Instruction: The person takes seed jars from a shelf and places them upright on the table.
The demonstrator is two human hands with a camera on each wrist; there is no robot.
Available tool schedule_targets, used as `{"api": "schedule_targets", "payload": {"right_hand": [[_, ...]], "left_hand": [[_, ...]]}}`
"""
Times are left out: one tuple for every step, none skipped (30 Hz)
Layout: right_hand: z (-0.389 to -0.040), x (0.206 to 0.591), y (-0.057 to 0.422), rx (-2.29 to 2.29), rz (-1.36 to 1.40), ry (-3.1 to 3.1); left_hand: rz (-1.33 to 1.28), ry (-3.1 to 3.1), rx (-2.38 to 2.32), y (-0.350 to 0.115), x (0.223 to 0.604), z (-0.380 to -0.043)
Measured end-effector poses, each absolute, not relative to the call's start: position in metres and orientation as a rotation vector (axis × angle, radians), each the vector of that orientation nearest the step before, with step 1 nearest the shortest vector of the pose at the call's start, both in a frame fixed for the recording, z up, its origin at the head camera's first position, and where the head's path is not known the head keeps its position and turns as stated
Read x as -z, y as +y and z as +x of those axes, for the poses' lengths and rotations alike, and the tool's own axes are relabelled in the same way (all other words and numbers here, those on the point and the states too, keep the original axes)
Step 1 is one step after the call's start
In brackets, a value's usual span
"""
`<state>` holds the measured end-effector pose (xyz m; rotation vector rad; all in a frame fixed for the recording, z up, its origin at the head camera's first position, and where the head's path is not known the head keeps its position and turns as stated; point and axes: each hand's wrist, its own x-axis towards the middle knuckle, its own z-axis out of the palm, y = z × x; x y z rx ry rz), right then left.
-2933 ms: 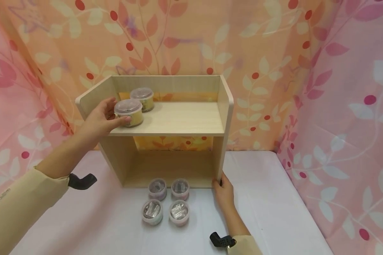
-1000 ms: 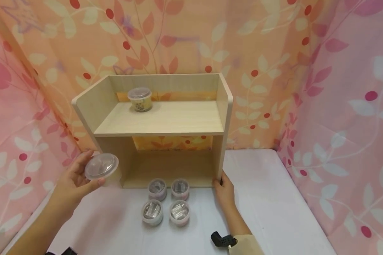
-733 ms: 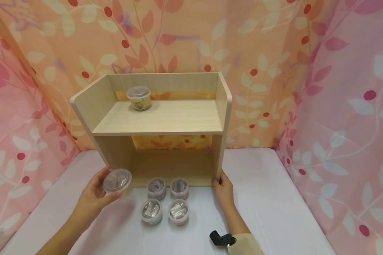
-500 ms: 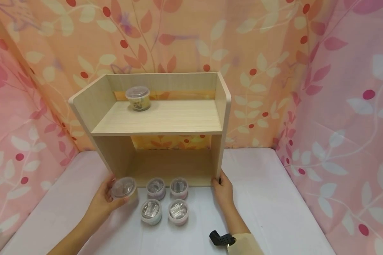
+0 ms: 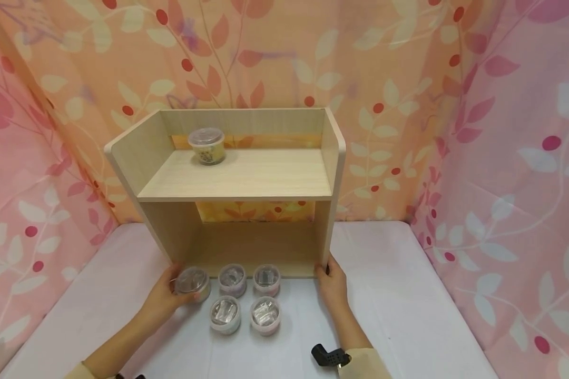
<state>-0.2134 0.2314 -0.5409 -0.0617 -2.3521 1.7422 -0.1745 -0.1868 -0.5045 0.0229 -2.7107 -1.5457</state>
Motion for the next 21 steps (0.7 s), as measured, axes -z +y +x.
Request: {"api": "schedule_targets", "payload": {"right_hand": [[-0.213,0.541,0.231,-1.742,-0.063,-2.354],[-0.213,0.542,0.231,-1.743,-0.063,-2.353],[-0.213,0.542,0.231,-1.744,-0.063,-2.352],[-0.213,0.542,0.231,-1.743,-0.061,-2.35],[-0.213,0.542,0.231,-1.74,-0.06,-2.348],[-0.213,0.542,0.231,-1.737,-0.058,-2.347],[-0.213,0.542,0.231,-1.732,-0.054,-2.346],[-0.213,0.542,0.231,-1.731,-0.052,-2.344],[-0.214,0.542,0.231,-1.728,-0.052,-2.344],[-0.214,0.542,0.232,-1.725,-0.053,-2.343],[-0.214,0.542,0.232,-1.726,-0.054,-2.34],[-0.214,0.542,0.232,-1.728,-0.057,-2.339],[-0.214,0.543,0.232,-1.735,-0.059,-2.337],[-0.213,0.543,0.231,-1.743,-0.061,-2.338],[-0.214,0.543,0.231,-1.75,-0.058,-2.339],[-0.214,0.543,0.23,-1.761,-0.056,-2.337],[-0.213,0.542,0.23,-1.765,-0.051,-2.338],[-0.213,0.542,0.23,-1.766,-0.051,-2.341],[-0.214,0.542,0.23,-1.764,-0.051,-2.338],[-0.214,0.541,0.231,-1.755,-0.047,-2.334],[-0.214,0.541,0.231,-1.75,-0.048,-2.331]], "left_hand": [[0.017,-2.721,1.524,-0.187,0.505,-0.176],[0.008,-2.73,1.507,-0.187,0.505,-0.176],[0.0,-2.738,1.489,-0.187,0.506,-0.177],[-0.009,-2.747,1.469,-0.187,0.506,-0.178],[-0.014,-2.754,1.465,-0.188,0.507,-0.179],[-0.023,-2.759,1.455,-0.188,0.507,-0.18],[-0.03,-2.762,1.453,-0.188,0.508,-0.18],[-0.033,-2.767,1.446,-0.188,0.508,-0.18],[-0.036,-2.776,1.442,-0.188,0.508,-0.179],[-0.038,-2.783,1.44,-0.188,0.507,-0.179],[-0.041,-2.789,1.436,-0.188,0.506,-0.178],[-0.037,-2.797,1.438,-0.187,0.504,-0.176],[-0.035,-2.803,1.44,-0.187,0.502,-0.173],[-0.037,-2.803,1.445,-0.188,0.498,-0.171],[-0.045,-2.799,1.45,-0.188,0.494,-0.168],[-0.057,-2.784,1.451,-0.189,0.489,-0.166],[-0.071,-2.771,1.451,-0.189,0.483,-0.163],[-0.085,-2.763,1.437,-0.19,0.476,-0.161],[-0.1,-2.745,1.428,-0.189,0.468,-0.159],[-0.11,-2.721,1.415,-0.189,0.46,-0.157],[-0.118,-2.694,1.4,-0.188,0.452,-0.156]]}}
